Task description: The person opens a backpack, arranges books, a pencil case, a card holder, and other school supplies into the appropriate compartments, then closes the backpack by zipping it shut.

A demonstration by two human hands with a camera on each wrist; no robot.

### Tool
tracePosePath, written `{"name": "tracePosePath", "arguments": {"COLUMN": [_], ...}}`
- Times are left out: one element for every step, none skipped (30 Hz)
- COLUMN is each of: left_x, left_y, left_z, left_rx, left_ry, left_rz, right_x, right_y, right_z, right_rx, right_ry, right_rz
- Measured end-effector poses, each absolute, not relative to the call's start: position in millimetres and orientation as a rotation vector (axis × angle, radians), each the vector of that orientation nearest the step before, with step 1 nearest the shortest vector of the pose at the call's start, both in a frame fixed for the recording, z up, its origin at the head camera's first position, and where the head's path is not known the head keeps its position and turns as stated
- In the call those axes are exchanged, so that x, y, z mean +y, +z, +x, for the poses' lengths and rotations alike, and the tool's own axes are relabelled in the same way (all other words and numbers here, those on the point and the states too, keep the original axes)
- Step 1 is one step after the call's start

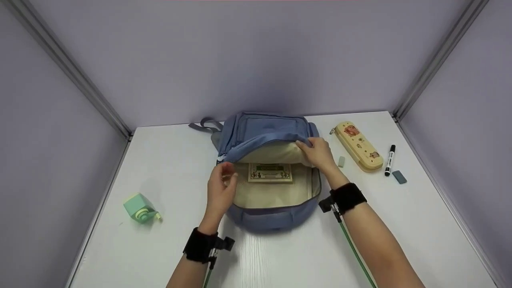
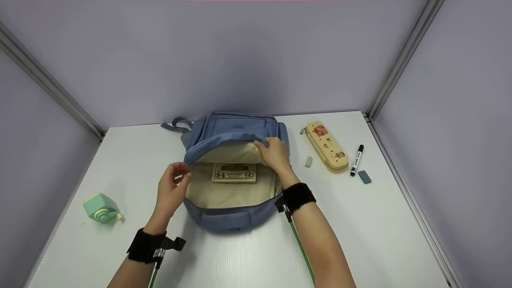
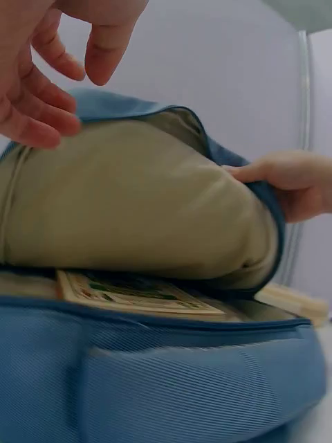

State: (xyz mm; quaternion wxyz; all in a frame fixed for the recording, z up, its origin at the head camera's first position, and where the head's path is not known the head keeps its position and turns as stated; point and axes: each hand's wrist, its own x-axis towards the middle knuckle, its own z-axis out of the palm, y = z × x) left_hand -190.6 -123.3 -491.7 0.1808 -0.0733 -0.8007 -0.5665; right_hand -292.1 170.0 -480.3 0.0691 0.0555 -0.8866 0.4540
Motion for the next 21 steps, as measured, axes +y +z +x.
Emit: {"name": "tracePosePath", "arguments": {"left_x": [-125, -127, -129, -131, -132, -134, -136, -137, -138, -139, -140, -141, -142, -142, -142, -142, -142, -141, -140, -139, -138], "left_y": [-492, -493, -494, -496, -499, -502, -505, -508, -511, -514, -516, -518, -519, -520, -521, -521, -522, -522, -523, -524, -525], "left_z": [-194, -198, -202, -206, -210, -213, -215, -216, -216, -216, -215, -214, -212, -210, -209, -207, -204, -201, -198, -195, -191], "left_rx": [-2.268, -2.279, -2.294, -2.318, -2.35, -2.389, -2.431, -2.476, -2.524, -2.567, -2.605, -2.63, -2.644, -2.648, -2.641, -2.625, -2.606, -2.588, -2.572, -2.561, -2.552], "left_ry": [-1.496, -1.396, -1.307, -1.226, -1.159, -1.108, -1.069, -1.038, -1.009, -0.98, -0.948, -0.917, -0.887, -0.853, -0.818, -0.785, -0.753, -0.733, -0.713, -0.69, -0.671], "left_rz": [-0.247, -0.283, -0.315, -0.347, -0.371, -0.392, -0.408, -0.419, -0.42, -0.415, -0.404, -0.39, -0.379, -0.372, -0.368, -0.373, -0.387, -0.401, -0.422, -0.441, -0.46], "right_x": [170, 170, 171, 171, 170, 170, 169, 169, 169, 168, 167, 166, 165, 164, 163, 163, 163, 163, 165, 167, 170], "right_y": [-481, -482, -483, -484, -486, -488, -489, -492, -493, -495, -496, -498, -499, -501, -502, -504, -507, -509, -513, -516, -520], "right_z": [-290, -288, -287, -285, -283, -282, -280, -278, -276, -275, -273, -271, -268, -266, -263, -261, -258, -255, -252, -249, -247], "right_rx": [-2.664, -2.661, -2.659, -2.659, -2.662, -2.669, -2.679, -2.688, -2.694, -2.703, -2.708, -2.712, -2.715, -2.714, -2.716, -2.722, -2.726, -2.734, -2.741, -2.751, -2.765], "right_ry": [1.368, 1.374, 1.372, 1.378, 1.385, 1.385, 1.382, 1.382, 1.382, 1.386, 1.38, 1.375, 1.373, 1.368, 1.351, 1.327, 1.303, 1.29, 1.27, 1.262, 1.267], "right_rz": [0.193, 0.224, 0.259, 0.295, 0.332, 0.374, 0.419, 0.459, 0.499, 0.531, 0.564, 0.587, 0.602, 0.609, 0.615, 0.612, 0.612, 0.607, 0.611, 0.62, 0.63]}}
